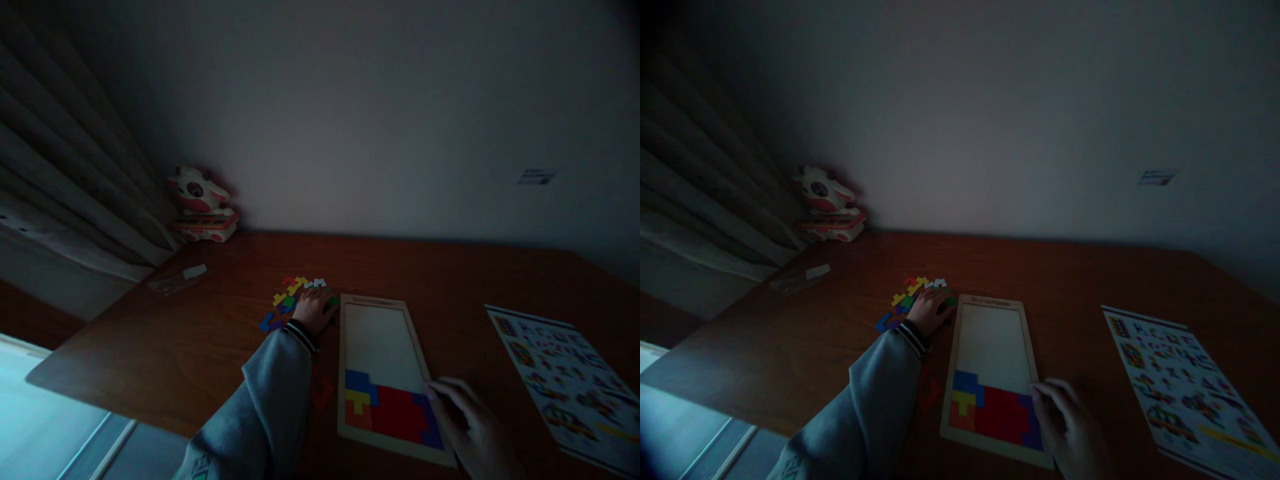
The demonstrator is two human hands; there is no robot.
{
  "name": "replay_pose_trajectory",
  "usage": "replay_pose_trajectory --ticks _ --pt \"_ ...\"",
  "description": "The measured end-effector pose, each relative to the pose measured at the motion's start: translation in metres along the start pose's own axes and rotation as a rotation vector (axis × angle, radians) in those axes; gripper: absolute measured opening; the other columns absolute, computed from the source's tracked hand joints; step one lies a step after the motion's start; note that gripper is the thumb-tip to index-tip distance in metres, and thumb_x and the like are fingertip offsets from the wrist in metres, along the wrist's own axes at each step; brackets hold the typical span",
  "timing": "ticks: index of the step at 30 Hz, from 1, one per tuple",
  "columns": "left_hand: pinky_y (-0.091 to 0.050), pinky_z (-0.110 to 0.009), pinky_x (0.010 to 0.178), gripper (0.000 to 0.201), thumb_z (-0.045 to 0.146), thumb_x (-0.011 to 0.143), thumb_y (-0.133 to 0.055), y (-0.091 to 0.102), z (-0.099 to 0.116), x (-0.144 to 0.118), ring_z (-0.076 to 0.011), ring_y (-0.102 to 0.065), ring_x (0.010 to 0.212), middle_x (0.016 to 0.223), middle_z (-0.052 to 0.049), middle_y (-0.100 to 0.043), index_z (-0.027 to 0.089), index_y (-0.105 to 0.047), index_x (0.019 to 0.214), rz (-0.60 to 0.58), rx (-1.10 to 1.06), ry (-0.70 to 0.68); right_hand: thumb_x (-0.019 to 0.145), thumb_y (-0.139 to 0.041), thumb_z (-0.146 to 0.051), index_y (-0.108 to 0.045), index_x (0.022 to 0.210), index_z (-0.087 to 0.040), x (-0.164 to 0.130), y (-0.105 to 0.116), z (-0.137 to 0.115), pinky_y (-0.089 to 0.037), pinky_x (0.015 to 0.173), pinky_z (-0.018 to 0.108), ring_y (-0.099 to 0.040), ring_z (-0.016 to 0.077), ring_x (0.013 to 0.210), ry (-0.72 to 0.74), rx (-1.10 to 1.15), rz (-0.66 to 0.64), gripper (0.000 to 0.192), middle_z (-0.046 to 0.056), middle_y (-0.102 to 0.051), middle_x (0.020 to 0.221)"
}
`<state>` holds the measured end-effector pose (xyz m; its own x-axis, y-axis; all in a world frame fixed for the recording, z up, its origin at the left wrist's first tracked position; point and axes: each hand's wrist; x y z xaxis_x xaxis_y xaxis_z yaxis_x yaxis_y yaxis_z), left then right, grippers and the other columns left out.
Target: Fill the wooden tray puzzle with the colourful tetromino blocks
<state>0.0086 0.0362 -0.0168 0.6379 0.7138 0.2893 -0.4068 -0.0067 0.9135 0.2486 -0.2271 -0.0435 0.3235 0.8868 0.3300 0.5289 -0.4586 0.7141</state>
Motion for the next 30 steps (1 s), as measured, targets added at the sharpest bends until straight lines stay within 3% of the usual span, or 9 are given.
replay_pose_trajectory --ticks 10,13,16,20,30 --pt "-0.051 -0.034 0.087 0.025 0.025 0.097 -0.049 -0.003 -0.007 -0.001 -0.0208 -0.066 0.093 0.100 -0.007 -0.073 0.021 -0.068 0.113 0.017 0.010 -0.120 0.090 -0.051 -0.051 -0.071 0.091 -0.027 0.002 0.001 -0.004 -0.059 0.065 0.023 -0.072 0.0178 0.077 0.040 0.026 0.027 0.032 0.006 -0.072 0.091" --pt "-0.051 -0.034 0.086 0.024 0.030 0.096 -0.051 -0.002 -0.006 -0.001 -0.0210 -0.066 0.091 0.097 -0.006 -0.074 0.020 -0.070 0.107 0.014 0.009 -0.145 0.090 -0.052 -0.050 -0.071 0.093 -0.026 0.001 -0.001 -0.002 -0.059 0.067 0.023 -0.072 0.0183 0.080 0.026 0.036 0.011 0.030 0.006 -0.072 0.092" --pt "-0.050 -0.037 0.090 0.025 0.038 0.092 -0.058 -0.001 -0.006 -0.002 -0.0229 -0.065 0.097 0.103 -0.007 -0.073 0.020 -0.072 0.104 0.019 -0.001 -0.175 0.091 -0.051 -0.048 -0.070 0.094 -0.026 0.000 0.000 -0.001 -0.059 0.068 0.025 -0.072 0.0191 0.082 0.017 0.034 -0.005 0.030 0.007 -0.071 0.094" --pt "-0.050 -0.040 0.093 0.021 0.031 0.093 -0.058 0.000 -0.009 -0.003 -0.0239 -0.063 0.102 0.112 -0.006 -0.071 0.023 -0.074 0.102 0.035 0.013 -0.186 0.091 -0.051 -0.048 -0.069 0.094 -0.026 0.001 0.000 -0.003 -0.059 0.070 0.027 -0.071 0.0198 0.082 0.028 0.031 -0.009 0.029 0.007 -0.071 0.094" --pt "-0.050 -0.041 0.094 0.026 0.040 0.091 -0.060 -0.002 -0.018 -0.006 -0.0244 -0.063 0.102 0.113 -0.008 -0.069 0.021 -0.074 0.100 0.035 0.012 -0.121 0.091 -0.050 -0.050 -0.071 0.092 -0.026 0.001 -0.001 -0.002 -0.059 0.071 0.026 -0.072 0.0202 0.084 -0.003 0.031 0.005 0.031 0.007 -0.072 0.095"
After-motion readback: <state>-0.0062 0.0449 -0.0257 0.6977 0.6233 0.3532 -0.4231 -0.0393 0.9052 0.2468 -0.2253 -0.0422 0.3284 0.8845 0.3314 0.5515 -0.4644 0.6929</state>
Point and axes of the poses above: each hand's wrist, its own x-axis towards the middle knuckle, its own y-axis out of the back of the hand, z = x × y
